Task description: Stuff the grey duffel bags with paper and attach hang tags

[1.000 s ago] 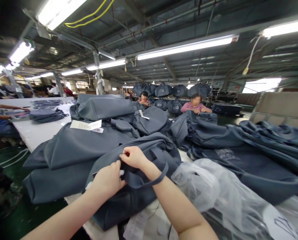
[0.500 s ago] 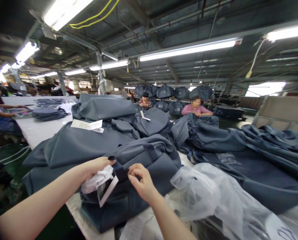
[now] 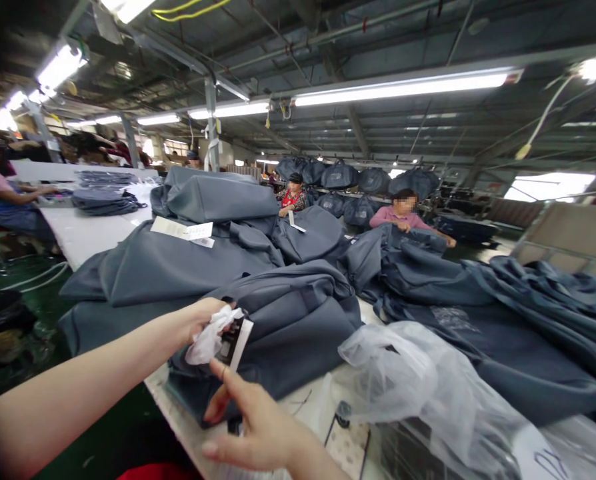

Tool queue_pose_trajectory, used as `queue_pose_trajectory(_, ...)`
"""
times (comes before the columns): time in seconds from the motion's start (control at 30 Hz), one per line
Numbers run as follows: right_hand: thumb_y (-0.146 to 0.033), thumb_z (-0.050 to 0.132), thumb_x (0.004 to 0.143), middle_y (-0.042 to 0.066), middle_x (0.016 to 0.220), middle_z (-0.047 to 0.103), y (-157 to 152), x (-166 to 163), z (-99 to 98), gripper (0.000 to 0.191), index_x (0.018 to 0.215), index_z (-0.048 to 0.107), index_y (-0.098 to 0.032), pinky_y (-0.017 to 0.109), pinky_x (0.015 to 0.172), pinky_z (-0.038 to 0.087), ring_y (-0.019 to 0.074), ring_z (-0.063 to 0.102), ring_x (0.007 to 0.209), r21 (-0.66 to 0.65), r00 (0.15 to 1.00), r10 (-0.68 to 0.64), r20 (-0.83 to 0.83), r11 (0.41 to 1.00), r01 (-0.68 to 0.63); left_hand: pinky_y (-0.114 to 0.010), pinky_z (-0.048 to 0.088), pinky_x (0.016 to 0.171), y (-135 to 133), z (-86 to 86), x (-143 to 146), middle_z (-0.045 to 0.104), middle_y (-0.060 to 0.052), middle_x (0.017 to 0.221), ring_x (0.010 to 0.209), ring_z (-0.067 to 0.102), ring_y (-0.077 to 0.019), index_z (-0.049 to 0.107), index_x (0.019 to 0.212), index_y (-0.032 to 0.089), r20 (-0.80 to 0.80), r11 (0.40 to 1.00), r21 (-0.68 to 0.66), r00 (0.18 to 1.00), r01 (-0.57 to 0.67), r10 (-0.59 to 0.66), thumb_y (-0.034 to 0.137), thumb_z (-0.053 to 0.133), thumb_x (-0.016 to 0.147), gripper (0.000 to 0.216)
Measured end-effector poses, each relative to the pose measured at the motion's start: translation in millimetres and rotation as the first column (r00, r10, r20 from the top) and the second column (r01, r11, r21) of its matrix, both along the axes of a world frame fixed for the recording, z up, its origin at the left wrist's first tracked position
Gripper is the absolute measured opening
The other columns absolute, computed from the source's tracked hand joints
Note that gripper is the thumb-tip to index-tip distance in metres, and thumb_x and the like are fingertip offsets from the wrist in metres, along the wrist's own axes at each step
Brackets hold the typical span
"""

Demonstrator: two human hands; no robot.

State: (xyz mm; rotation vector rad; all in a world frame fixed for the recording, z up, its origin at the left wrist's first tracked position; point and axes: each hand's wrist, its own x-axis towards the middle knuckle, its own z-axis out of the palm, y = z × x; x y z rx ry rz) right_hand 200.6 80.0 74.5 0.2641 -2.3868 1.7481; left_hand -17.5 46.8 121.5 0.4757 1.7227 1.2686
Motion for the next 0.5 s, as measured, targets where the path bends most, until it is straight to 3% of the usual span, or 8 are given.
queue_pose_trajectory(0.1,-0.037,0.076,0.072,0.012,0.142,0.044,-24.2,-4.9,-24.3,0.097,0.152,0.023,-0.026,0.042,0.111,0.03,0.0273,0.043,0.13,0.108,0.997,-0.074,-0.015,0.991,0.075,-0.028,0.033,0.038,-3.3,2.5,15.2,0.039,0.001,0.035,0.031,0.035,-0.0134,0.044,0.051,0.021,0.185,1.0,-0.023,0.983,0.015,-0.01,0.03,0.056,0.077,0.03)
queue_pose_trajectory(0.17,-0.031,0.077,0.068,0.014,0.153,0.029,-36.0,-14.3,-42.5,0.102,0.153,0.02,-0.022,0.043,0.116,0.022,0.0305,0.028,0.141,0.166,0.988,-0.15,-0.026,0.974,0.152,-0.023,0.027,0.036,-9.9,7.0,25.9,0.035,0.003,0.036,0.031,0.028,-0.0098,0.042,0.051,0.02,0.282,0.999,-0.007,0.959,0.039,-0.035,0.027,0.054,0.076,0.029)
queue_pose_trajectory(0.23,-0.024,0.071,0.07,0.015,0.157,0.022,-41.2,-26.1,-60.3,0.099,0.153,0.017,-0.017,0.045,0.118,0.017,0.0315,0.02,0.144,0.196,0.963,-0.263,-0.053,0.943,0.269,-0.02,0.023,0.035,-19.6,12.7,34.0,0.034,0.004,0.038,0.031,0.024,-0.0082,0.041,0.052,0.02,0.36,0.997,0.015,0.93,0.077,-0.077,0.024,0.051,0.077,0.027)
queue_pose_trajectory(0.37,-0.018,0.055,0.077,0.013,0.155,0.029,-39.8,-42.5,-89.9,0.078,0.15,0.027,-0.018,0.048,0.117,0.019,0.0289,0.024,0.144,0.117,0.872,-0.481,-0.092,0.864,0.489,-0.019,0.021,0.034,-37.4,20.0,35.9,0.029,0.003,0.037,0.031,0.019,-0.0077,0.035,0.049,0.02,0.435,0.991,0.057,0.89,0.122,-0.135,0.02,0.044,0.074,0.027)
queue_pose_trajectory(0.5,-0.015,0.057,0.071,0.009,0.158,0.019,-55.7,-40.7,-104.2,0.09,0.153,0.02,-0.02,0.049,0.118,0.018,0.031,0.017,0.146,0.204,0.847,-0.511,-0.146,0.822,0.531,-0.02,0.022,0.034,-38.4,13.8,29.0,0.024,0.005,0.038,0.031,0.018,-0.0072,0.026,0.046,0.022,0.386,0.988,0.127,0.914,0.083,-0.126,0.023,0.041,0.078,0.035)
